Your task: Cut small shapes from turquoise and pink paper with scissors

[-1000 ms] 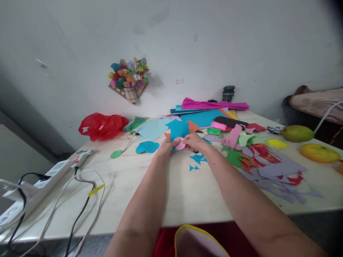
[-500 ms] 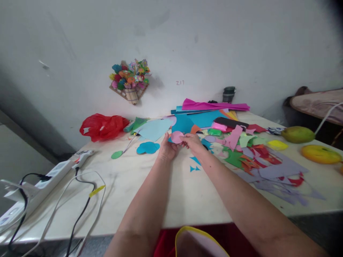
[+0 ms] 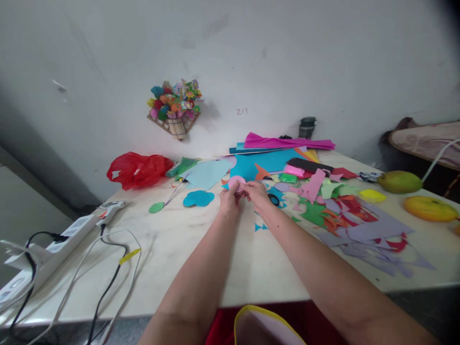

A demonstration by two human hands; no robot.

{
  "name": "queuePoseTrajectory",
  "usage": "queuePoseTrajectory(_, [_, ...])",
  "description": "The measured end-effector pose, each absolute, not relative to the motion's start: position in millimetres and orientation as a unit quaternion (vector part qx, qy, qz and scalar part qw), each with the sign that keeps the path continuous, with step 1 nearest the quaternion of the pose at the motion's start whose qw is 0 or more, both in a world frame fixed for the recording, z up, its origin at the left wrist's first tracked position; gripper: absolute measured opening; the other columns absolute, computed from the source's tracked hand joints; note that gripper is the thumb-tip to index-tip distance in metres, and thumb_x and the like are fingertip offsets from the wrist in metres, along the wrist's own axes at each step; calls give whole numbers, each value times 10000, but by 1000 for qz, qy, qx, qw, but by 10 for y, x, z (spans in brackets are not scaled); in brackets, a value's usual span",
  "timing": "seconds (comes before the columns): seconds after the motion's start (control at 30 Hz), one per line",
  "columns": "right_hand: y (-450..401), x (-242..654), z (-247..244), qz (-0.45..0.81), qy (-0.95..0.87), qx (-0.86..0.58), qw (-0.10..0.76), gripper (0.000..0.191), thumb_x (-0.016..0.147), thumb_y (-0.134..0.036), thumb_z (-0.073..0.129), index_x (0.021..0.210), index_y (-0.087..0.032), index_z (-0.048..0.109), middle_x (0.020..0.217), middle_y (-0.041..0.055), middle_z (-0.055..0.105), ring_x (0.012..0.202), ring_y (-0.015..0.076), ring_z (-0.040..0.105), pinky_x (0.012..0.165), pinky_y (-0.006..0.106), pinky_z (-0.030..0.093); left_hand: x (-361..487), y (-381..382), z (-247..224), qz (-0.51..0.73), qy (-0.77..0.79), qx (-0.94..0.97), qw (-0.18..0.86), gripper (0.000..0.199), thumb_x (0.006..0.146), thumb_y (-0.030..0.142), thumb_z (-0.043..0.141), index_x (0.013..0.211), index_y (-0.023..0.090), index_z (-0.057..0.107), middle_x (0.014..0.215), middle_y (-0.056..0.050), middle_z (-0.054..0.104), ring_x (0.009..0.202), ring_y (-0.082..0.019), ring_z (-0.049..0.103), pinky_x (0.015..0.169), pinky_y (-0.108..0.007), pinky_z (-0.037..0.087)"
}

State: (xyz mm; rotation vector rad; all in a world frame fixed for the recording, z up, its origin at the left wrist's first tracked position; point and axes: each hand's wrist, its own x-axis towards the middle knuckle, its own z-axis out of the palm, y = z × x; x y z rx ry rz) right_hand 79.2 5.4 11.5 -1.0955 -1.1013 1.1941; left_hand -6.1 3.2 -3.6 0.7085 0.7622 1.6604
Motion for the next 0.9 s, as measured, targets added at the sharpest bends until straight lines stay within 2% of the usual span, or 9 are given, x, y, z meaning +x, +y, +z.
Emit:
queuePoseTrajectory(0.17, [60,856,181,430,-561,-536,462,222,851,-285,591,654,-182,588,606,31,664,530,136,612,439,212,370,-101,77,-47,718,367,253,534,248,716,239,794,736,129,573,615,-34,633,509,-140,607,575,-270,504])
queuePoseTrajectory(0.27, [81,1012,298,241,-672,-606,350,191,860,-326,620,764,-171,679,839,103,744,803,215,704,631,256,480,-177,102,-8,748,378,201,508,202,740,142,761,783,141,563,718,-47,668,665,-175,687,689,-305,563])
queuePoseTrajectory(0.33, [86,1136,391,100,-700,-653,272,199,883,-302,588,919,-167,730,1024,156,740,1023,278,680,769,306,493,-245,112,19,755,382,184,500,223,738,117,760,812,152,553,759,-47,677,713,-192,708,705,-317,580])
queuePoseTrajectory(0.37, [83,1193,434,61,-698,-677,225,233,891,-275,569,996,-147,732,1078,190,724,1062,301,667,798,332,493,-281,116,28,755,381,181,502,220,744,112,755,824,148,553,783,-60,683,723,-198,715,705,-314,583])
queuePoseTrajectory(0.43, [71,1276,500,43,-688,-709,146,295,881,-249,572,1102,-120,719,1148,228,695,1069,312,666,811,351,496,-347,123,36,754,375,180,509,231,742,113,758,857,144,561,826,-81,692,749,-216,727,703,-312,588])
queuePoseTrajectory(0.57, [44,1312,521,66,-696,-713,52,388,833,-275,644,1183,-116,694,1214,219,673,1131,311,641,837,340,493,-433,150,19,755,398,164,495,257,710,103,773,876,152,583,825,-75,686,850,-244,725,731,-328,597])
queuePoseTrajectory(0.7, [50,1296,488,64,-706,-704,30,368,820,-265,639,1150,-121,714,1190,212,685,1122,298,648,820,322,495,-454,182,6,754,424,149,479,224,696,63,761,807,154,590,766,-59,663,888,-239,704,742,-315,593])
queuePoseTrajectory(0.9, [74,1373,499,59,-697,-715,29,367,781,-223,644,1130,-145,726,1137,205,704,1087,304,665,822,340,502,-449,158,71,759,385,145,505,185,741,27,704,838,132,588,807,-81,663,840,-228,702,680,-300,595])
